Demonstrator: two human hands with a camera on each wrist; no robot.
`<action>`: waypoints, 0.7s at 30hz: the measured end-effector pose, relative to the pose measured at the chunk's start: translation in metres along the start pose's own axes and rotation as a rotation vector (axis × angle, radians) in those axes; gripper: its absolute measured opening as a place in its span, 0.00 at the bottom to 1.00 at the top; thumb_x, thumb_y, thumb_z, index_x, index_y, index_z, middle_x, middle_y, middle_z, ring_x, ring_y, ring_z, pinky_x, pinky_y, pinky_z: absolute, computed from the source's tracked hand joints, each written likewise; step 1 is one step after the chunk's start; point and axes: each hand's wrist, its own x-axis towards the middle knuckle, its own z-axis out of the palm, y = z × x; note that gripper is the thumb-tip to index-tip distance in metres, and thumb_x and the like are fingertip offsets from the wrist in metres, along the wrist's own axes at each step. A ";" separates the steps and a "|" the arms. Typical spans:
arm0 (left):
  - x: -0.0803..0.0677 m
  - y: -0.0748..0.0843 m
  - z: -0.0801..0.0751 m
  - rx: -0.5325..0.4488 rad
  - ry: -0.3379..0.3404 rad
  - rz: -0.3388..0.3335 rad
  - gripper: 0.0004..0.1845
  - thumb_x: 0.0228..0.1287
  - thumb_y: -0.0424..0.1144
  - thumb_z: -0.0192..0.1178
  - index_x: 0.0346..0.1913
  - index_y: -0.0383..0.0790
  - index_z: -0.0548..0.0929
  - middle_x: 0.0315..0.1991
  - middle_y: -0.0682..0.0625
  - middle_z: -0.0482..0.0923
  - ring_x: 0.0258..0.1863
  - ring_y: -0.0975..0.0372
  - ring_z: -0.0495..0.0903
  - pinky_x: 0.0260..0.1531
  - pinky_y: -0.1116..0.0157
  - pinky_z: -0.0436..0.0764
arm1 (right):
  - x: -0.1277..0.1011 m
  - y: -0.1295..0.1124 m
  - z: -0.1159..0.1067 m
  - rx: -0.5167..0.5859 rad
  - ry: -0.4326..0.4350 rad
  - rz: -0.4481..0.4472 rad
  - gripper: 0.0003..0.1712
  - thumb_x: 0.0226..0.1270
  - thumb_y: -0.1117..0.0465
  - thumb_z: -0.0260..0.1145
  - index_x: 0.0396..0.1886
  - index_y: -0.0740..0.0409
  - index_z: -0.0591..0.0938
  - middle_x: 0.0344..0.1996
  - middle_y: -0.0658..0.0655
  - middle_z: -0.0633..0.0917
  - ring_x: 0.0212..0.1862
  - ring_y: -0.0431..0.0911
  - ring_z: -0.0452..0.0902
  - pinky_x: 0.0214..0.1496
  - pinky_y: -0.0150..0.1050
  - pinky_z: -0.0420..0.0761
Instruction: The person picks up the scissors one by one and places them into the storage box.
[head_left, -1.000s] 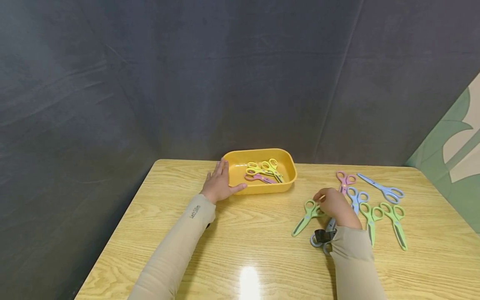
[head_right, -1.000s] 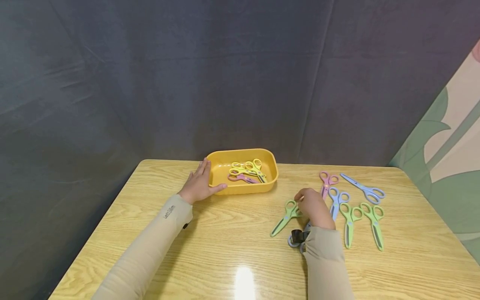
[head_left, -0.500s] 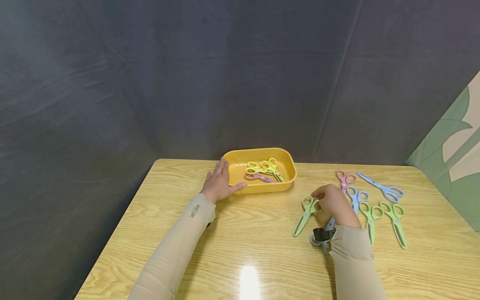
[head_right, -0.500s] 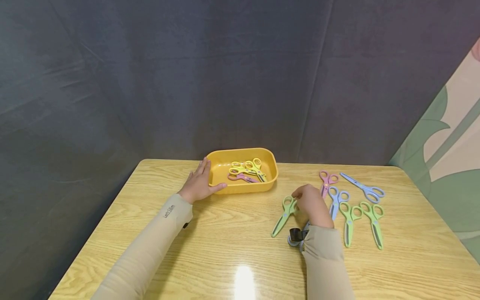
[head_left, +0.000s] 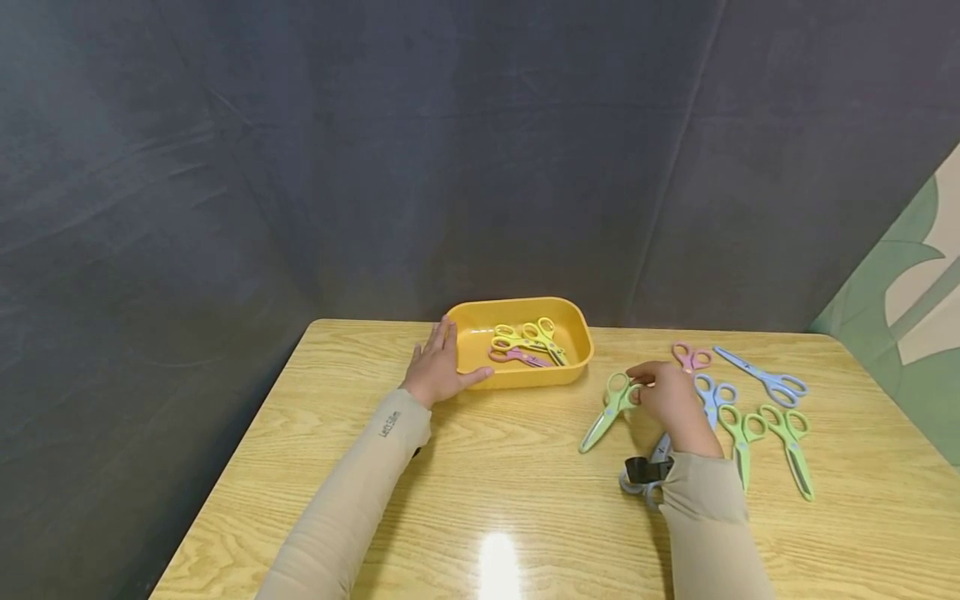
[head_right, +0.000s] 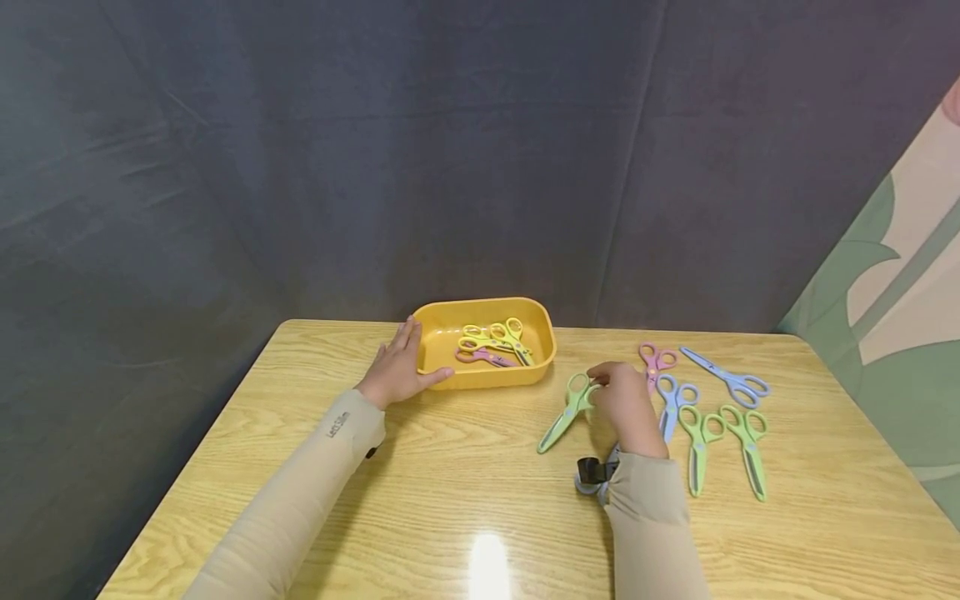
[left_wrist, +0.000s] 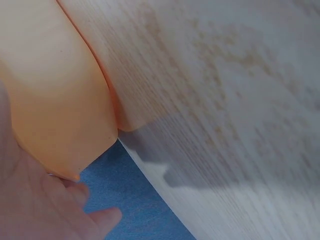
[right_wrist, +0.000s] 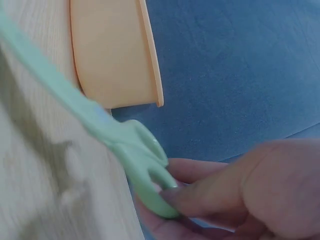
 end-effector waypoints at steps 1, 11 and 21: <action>0.000 0.000 0.000 0.001 0.000 0.001 0.63 0.61 0.76 0.55 0.81 0.35 0.39 0.83 0.42 0.31 0.81 0.53 0.33 0.76 0.43 0.44 | 0.000 0.000 0.001 0.005 0.022 -0.002 0.20 0.55 0.77 0.65 0.50 0.78 0.82 0.41 0.72 0.86 0.44 0.64 0.83 0.36 0.44 0.79; 0.001 0.000 0.001 0.050 0.004 0.004 0.64 0.61 0.77 0.53 0.81 0.34 0.39 0.83 0.41 0.32 0.81 0.53 0.32 0.76 0.43 0.45 | -0.001 -0.005 0.003 0.085 0.165 0.001 0.19 0.60 0.80 0.58 0.51 0.78 0.82 0.41 0.73 0.86 0.33 0.50 0.83 0.26 0.30 0.73; 0.002 0.000 0.001 0.113 0.008 0.006 0.65 0.60 0.79 0.51 0.81 0.33 0.40 0.83 0.40 0.34 0.81 0.53 0.33 0.76 0.43 0.44 | -0.001 -0.010 0.004 0.121 0.196 -0.003 0.20 0.61 0.81 0.54 0.52 0.78 0.82 0.41 0.74 0.86 0.34 0.53 0.85 0.27 0.26 0.75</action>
